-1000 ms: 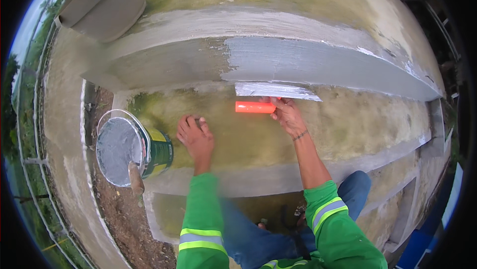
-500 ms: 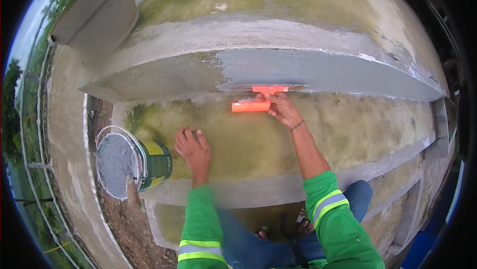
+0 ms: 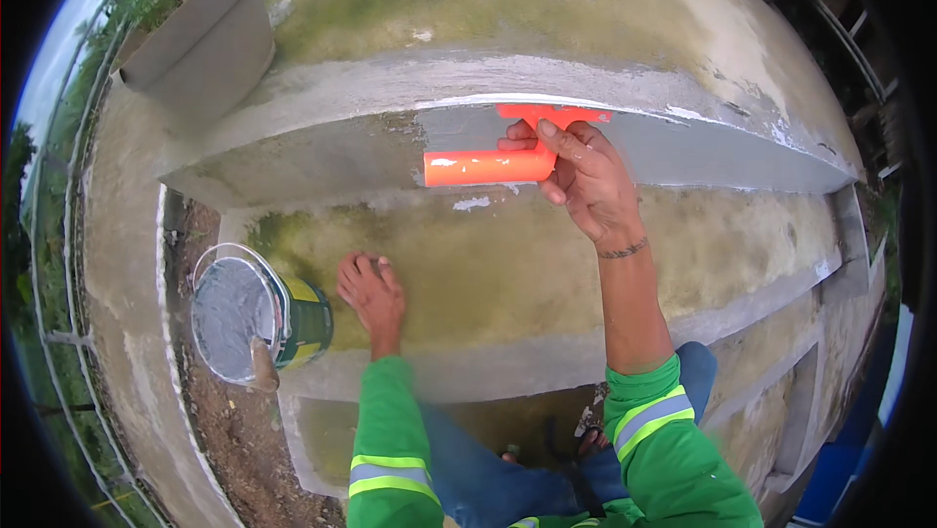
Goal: The person applies a layer of white plaster to a concrete step by hand using a hawk and a trowel. The person scoops the mixture from a bucket onto the hawk and then spreads it across the vertical surface of the step.
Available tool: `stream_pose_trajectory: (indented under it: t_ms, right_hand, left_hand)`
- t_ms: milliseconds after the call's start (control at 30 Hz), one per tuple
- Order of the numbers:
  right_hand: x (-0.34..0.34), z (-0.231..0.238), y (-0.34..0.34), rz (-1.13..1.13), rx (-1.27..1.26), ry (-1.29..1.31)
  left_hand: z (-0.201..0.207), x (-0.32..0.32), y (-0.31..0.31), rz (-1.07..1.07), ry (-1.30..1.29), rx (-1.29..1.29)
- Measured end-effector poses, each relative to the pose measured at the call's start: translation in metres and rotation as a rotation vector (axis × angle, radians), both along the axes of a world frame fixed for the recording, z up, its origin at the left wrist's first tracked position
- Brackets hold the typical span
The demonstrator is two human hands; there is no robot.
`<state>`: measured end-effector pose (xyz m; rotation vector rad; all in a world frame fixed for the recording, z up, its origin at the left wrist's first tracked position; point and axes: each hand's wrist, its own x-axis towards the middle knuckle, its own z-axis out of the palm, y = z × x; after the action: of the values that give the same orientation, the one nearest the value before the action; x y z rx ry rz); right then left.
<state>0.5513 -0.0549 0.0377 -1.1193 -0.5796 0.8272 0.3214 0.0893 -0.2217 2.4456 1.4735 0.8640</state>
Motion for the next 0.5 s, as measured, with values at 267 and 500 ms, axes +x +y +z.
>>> stream_pose_trajectory:
  t_ms: [267,500]
  right_hand:
    - [-0.002,-0.051,0.04,0.059,-0.144,0.131]
    - [-0.001,0.011,0.071,0.01,0.009,-0.003]
  left_hand:
    - [0.003,-0.001,-0.004,-0.025,-0.009,-0.035]
    - [0.005,-0.008,-0.003,-0.011,-0.021,-0.049]
